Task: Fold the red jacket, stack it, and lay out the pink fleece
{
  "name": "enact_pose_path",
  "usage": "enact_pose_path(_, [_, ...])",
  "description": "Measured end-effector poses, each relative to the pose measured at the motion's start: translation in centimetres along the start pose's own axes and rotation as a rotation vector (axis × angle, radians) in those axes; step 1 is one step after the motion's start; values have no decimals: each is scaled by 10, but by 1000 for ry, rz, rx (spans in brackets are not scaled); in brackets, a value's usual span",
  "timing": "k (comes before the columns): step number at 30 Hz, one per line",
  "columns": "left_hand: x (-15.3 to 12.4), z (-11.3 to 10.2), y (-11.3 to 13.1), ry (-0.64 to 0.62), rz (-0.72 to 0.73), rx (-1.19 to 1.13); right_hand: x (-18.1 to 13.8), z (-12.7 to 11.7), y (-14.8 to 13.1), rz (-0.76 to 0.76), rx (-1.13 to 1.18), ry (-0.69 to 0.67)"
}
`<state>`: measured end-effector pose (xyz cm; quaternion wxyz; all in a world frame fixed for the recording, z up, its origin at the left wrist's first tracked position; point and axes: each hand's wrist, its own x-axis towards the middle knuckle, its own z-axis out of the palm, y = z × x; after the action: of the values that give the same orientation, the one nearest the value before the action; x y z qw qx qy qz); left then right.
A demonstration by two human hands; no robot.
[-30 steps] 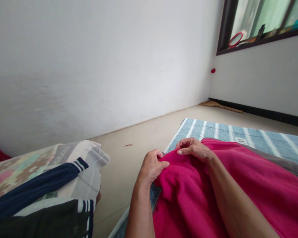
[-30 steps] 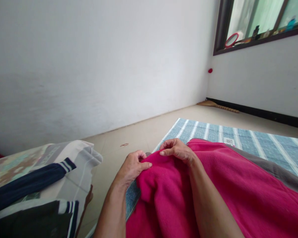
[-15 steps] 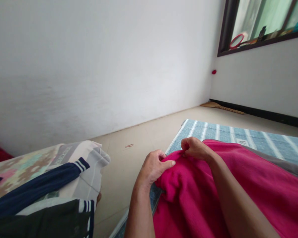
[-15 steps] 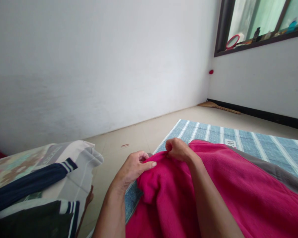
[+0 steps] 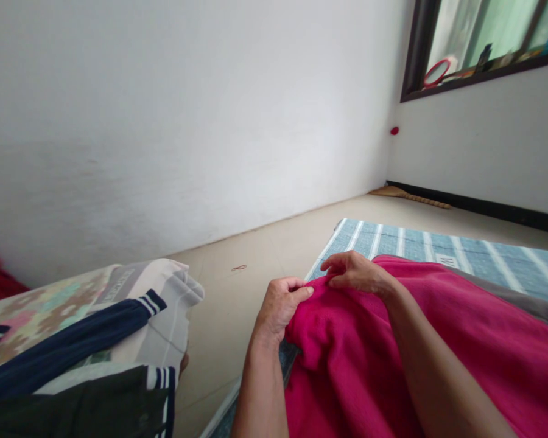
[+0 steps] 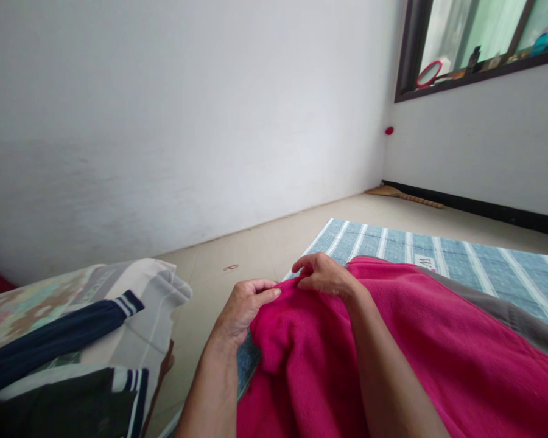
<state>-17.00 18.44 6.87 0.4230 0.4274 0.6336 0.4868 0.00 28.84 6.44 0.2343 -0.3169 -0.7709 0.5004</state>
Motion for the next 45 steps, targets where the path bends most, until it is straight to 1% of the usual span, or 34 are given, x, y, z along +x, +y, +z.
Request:
enact_pose_path(3, [0, 0, 0, -11, -28, -126, -1, 5, -8, -36, 96, -20])
enact_pose_path(8, [-1, 0, -1, -34, -34, -256, 0, 17, -21, -35, 25, -30])
enact_pose_path(15, [-1, -1, -4, -45, -80, -369, 2, 23, -25, -40, -25, -14])
enact_pose_path(18, [1, -2, -7, -34, -81, -357, 2, 24, -29, -38, -113, 20])
enact_pose_path(25, [3, -2, -10, -21, -77, -354, 2, 34, -45, -41, -484, 119])
enact_pose_path(27, [3, -2, -9, -20, -75, -354, 3, 36, -45, -39, -526, 120])
enact_pose_path(29, [3, -2, -9, -27, -79, -355, 5, 36, -43, -32, -506, 115])
enact_pose_path(32, [3, -2, -9, -35, -88, -358, 7, 33, -36, -37, -382, 112])
enact_pose_path(35, [2, -3, -9, -39, -84, -356, 6, 30, -28, -52, -135, 94])
enact_pose_path(37, [2, -3, -9, -44, -78, -344, 4, 27, -24, -15, 54, 79])
enact_pose_path(39, [2, -3, -10, -42, -73, -329, 3, 26, -21, 37, 189, 63])
enact_pose_path(40, [2, -3, -10, -41, -71, -325, 3, 26, -20, 52, 220, 50])
enact_pose_path(42, [2, -3, -10, -40, -70, -322, 3, 26, -19, 49, 208, 33])
enact_pose_path(45, [2, -3, -9, -35, -75, -312, 8, 29, -17, 7, 55, 45])
